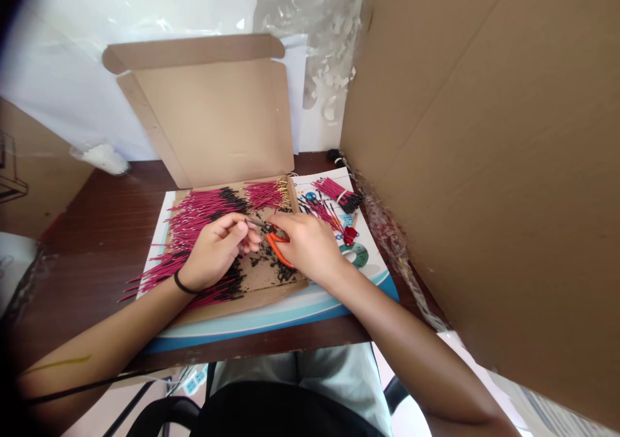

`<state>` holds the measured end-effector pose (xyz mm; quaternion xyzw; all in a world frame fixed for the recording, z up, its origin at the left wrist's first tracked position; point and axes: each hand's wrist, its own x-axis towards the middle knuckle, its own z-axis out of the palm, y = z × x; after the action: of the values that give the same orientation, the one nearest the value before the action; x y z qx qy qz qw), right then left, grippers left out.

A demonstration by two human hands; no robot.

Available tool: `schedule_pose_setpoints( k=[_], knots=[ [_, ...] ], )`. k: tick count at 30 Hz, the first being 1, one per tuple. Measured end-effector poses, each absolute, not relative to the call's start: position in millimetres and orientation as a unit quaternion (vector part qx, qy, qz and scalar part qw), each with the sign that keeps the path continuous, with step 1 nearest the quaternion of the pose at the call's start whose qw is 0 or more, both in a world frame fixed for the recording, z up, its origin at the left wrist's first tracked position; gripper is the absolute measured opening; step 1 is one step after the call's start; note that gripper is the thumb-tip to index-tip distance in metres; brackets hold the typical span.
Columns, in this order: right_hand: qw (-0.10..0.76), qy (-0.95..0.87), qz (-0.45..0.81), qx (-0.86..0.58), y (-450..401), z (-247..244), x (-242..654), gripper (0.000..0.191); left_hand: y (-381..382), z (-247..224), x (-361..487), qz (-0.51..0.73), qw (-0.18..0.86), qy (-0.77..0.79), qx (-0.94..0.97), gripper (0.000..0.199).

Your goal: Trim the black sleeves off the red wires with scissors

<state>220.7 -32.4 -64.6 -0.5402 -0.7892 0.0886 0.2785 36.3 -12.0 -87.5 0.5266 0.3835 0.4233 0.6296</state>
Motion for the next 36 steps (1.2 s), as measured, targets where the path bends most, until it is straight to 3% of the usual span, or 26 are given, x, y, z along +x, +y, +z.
schedule_pose_setpoints(
  k=[19,26,36],
  knots=[
    [0.282,-0.771,0.139,-0.554,-33,-60,223,0.037,-14,-84,36,0.412,0.624,0.379,0.546,0.03],
    [0.315,-0.8,0.088,-0.503,-35,-64,222,0.023,-11,-94,33,0.429,0.583,0.397,0.565,0.028],
    [0.289,-0.824,0.021,-0.487,-35,-68,223,0.022,-12,-92,31,0.423,0.524,0.423,0.606,0.028]
  ],
)
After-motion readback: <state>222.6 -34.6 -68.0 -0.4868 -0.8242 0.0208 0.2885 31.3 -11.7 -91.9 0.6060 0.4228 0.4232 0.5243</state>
